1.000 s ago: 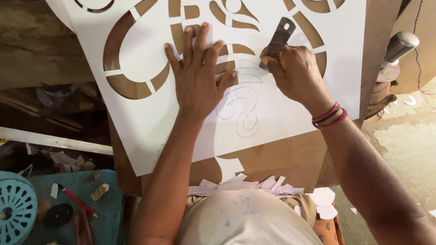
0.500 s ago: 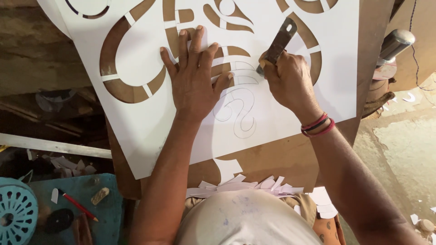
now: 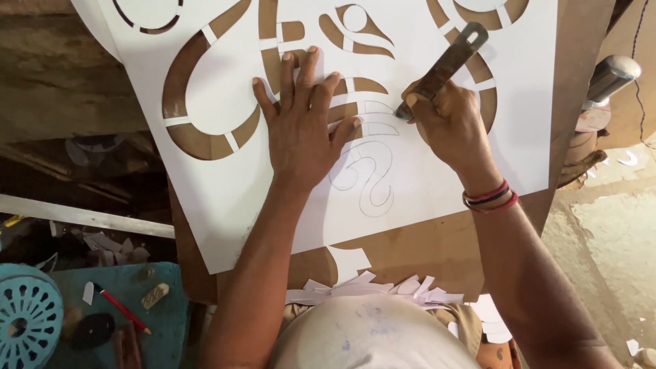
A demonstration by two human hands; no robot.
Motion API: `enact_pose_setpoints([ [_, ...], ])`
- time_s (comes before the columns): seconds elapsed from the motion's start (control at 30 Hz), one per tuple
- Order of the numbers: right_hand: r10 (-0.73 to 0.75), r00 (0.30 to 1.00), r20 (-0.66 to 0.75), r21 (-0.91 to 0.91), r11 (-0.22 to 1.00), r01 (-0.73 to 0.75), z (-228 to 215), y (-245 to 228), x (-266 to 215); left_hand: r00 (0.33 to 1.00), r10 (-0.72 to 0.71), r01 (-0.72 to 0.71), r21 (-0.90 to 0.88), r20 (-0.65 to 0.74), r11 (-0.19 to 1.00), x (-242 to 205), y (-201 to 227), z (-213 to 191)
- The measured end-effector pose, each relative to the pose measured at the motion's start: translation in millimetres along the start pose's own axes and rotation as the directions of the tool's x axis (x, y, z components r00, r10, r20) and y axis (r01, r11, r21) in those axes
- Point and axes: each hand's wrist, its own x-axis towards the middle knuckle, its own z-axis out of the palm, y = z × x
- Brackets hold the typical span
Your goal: Cutting and marking a decorative pattern on a flexible stencil sheet using a utility knife and pencil.
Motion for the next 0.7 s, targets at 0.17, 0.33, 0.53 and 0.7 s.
enact_pose_setpoints([
  [0.17, 0.039, 0.999, -0.017, 0.165, 0.986, -0.036, 9.2, 1.8, -1.0, 1.0, -0.022, 0.022, -0.012, 0.007, 1.0, 0.5, 1.6, -4.3],
  [0.33, 0.006, 0.988, -0.153, 0.309, 0.95, 0.043, 16.3, 4.4, -2.9, 0.999, -0.022, 0.022, -0.008, 0.033, 1.0, 0.9, 1.8, -5.2],
  [0.53, 0.042, 0.997, -0.069, 0.097, 0.995, -0.035, 7.0, 3.7, -6.5, 0.999, -0.031, 0.031, -0.004, 0.043, 0.999, 1.6, 1.7, -5.2],
  [0.7, 0.052, 0.999, 0.0, 0.179, 0.983, -0.052, 5.4, 11.4, 1.9, 0.998, -0.045, 0.045, -0.011, 0.048, 0.999, 2.8, 3.0, -7.4],
])
